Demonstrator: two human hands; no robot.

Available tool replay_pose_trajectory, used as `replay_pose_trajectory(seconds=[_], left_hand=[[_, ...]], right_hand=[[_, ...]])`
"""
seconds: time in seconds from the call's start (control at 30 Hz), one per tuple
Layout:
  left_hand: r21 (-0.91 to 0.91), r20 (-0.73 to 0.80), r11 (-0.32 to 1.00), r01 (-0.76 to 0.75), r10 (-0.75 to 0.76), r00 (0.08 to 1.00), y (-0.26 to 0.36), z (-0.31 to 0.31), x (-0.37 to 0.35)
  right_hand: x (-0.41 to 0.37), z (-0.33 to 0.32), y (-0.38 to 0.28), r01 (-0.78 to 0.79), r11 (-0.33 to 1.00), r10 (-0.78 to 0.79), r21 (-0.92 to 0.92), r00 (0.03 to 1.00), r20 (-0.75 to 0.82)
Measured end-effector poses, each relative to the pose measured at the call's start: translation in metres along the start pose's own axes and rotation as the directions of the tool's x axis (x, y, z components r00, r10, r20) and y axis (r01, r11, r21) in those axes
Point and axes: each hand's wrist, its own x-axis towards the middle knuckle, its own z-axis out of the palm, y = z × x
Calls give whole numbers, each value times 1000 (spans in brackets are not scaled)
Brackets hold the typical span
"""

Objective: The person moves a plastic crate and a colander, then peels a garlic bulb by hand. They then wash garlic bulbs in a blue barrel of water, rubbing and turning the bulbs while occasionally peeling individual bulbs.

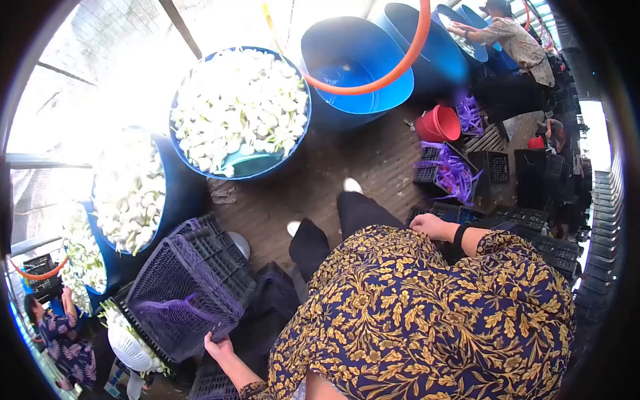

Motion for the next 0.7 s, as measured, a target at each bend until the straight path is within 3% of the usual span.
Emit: replay_pose_trajectory(seconds=[0.07,0.1,0.17,0.23,0.3,0.43,0.5,0.57,0.63,0.7], left_hand=[[5,-70,1000,-7,8,998,-4,38,-5],[104,-226,994,-33,56,973,42,-17,-134],[121,-53,990,-75,82,995,0,31,-147],[126,55,988,-94,88,995,-49,67,-163],[203,125,960,-195,172,977,-86,82,-183],[315,245,920,-235,160,956,-179,167,-257],[323,297,935,-147,48,954,-234,194,-274],[351,359,925,-143,8,933,-292,227,-295],[433,358,896,-102,-67,931,-348,255,-312],[544,416,839,8,-279,866,-398,263,-327]], right_hand=[[12,-9,-35,-54,952,91,300,990,-111],[-57,32,-19,-221,881,216,418,975,59],[-16,21,-41,37,931,-7,363,996,-85],[-13,5,-83,298,931,-260,211,947,-188],[-16,20,-110,464,801,-445,377,884,-142],[-63,-6,-150,520,805,-543,287,840,3],[-67,-11,-136,496,575,-599,651,797,-79],[-68,-18,-109,455,525,-527,719,837,-145],[-53,-19,-57,519,355,-265,777,853,-449],[-61,-44,3,433,266,-108,861,901,-420]])
